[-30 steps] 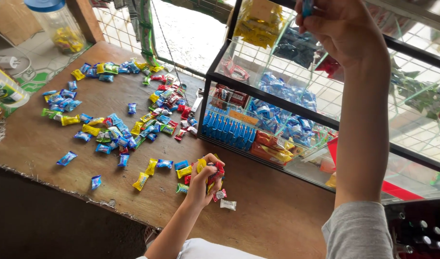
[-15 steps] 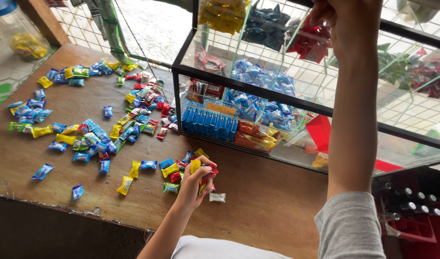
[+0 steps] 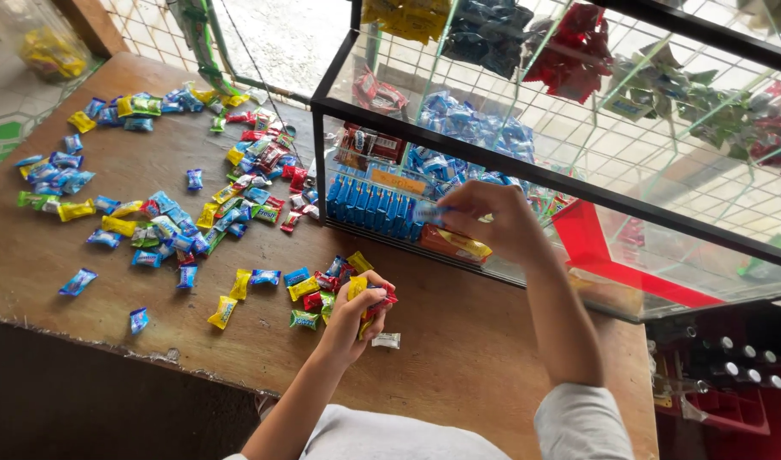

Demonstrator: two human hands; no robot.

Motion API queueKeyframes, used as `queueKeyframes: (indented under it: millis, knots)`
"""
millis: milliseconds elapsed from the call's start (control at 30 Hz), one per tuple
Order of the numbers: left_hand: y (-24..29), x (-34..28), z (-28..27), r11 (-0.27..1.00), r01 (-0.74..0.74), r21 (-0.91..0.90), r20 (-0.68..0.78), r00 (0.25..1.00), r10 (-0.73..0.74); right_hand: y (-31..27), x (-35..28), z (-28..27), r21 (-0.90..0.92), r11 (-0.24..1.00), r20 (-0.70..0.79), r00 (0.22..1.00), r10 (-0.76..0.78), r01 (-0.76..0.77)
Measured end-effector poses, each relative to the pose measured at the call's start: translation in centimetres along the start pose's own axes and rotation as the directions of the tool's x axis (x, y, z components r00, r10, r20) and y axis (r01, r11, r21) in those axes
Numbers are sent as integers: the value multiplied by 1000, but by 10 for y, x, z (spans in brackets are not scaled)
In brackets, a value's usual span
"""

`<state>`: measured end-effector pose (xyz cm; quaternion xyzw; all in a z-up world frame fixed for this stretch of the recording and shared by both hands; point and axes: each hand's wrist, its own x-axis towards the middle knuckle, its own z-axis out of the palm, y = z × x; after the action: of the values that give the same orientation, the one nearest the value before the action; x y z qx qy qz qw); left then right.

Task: Sort and organize various individual candies and packets into a display case.

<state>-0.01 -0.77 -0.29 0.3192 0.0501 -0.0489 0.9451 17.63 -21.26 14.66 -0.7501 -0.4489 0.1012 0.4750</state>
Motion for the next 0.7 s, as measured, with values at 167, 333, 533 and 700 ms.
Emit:
queueKeyframes:
  millis: [167, 333, 533, 700]
  knots:
    - [1, 0, 3, 1000, 30, 10, -22, 999, -29, 18, 18, 27, -66, 964, -459, 866, 199, -256]
    - [0, 4, 3, 998, -22, 52, -5, 1000, 22, 5, -4, 68, -328, 932, -423, 906, 0, -153]
    - [6, 18, 13, 871, -150, 468, -11, 984, 176, -42, -10, 94, -144, 987, 102, 991, 89, -74]
    - [35, 15, 43, 411, -440, 798, 276, 874, 400, -11, -18, 84, 42, 999, 19, 1000, 15, -16]
